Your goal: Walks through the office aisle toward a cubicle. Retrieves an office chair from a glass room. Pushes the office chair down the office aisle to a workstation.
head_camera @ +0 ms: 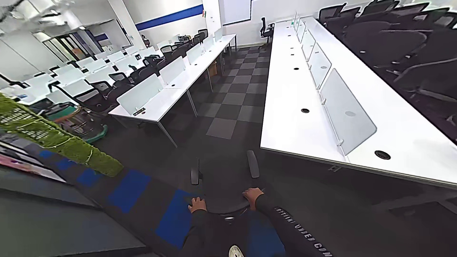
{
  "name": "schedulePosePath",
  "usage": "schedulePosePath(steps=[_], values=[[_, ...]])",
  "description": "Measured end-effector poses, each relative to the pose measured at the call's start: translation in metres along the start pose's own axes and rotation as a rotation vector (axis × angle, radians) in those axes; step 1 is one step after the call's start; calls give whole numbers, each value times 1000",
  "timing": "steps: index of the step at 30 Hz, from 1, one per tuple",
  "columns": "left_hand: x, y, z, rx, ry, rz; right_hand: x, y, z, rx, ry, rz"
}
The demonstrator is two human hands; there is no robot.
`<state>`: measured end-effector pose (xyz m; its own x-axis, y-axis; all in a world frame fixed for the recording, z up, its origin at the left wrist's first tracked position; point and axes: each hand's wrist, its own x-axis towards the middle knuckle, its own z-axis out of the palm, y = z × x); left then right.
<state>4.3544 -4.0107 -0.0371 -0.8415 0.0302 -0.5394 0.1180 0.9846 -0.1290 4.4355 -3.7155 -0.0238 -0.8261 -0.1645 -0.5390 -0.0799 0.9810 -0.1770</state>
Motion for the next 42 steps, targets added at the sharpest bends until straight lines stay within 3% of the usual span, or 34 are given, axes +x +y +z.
schedulePosePath(steps=[12, 27, 42], values=[[144, -30, -83, -81, 73, 69, 136, 6, -88, -35, 22, 23], [328, -25, -201, -14, 52, 42, 304, 55, -202, 34, 25, 9], [569, -12, -357, -1, 79, 191, 495, 98, -346, 95, 35, 182]])
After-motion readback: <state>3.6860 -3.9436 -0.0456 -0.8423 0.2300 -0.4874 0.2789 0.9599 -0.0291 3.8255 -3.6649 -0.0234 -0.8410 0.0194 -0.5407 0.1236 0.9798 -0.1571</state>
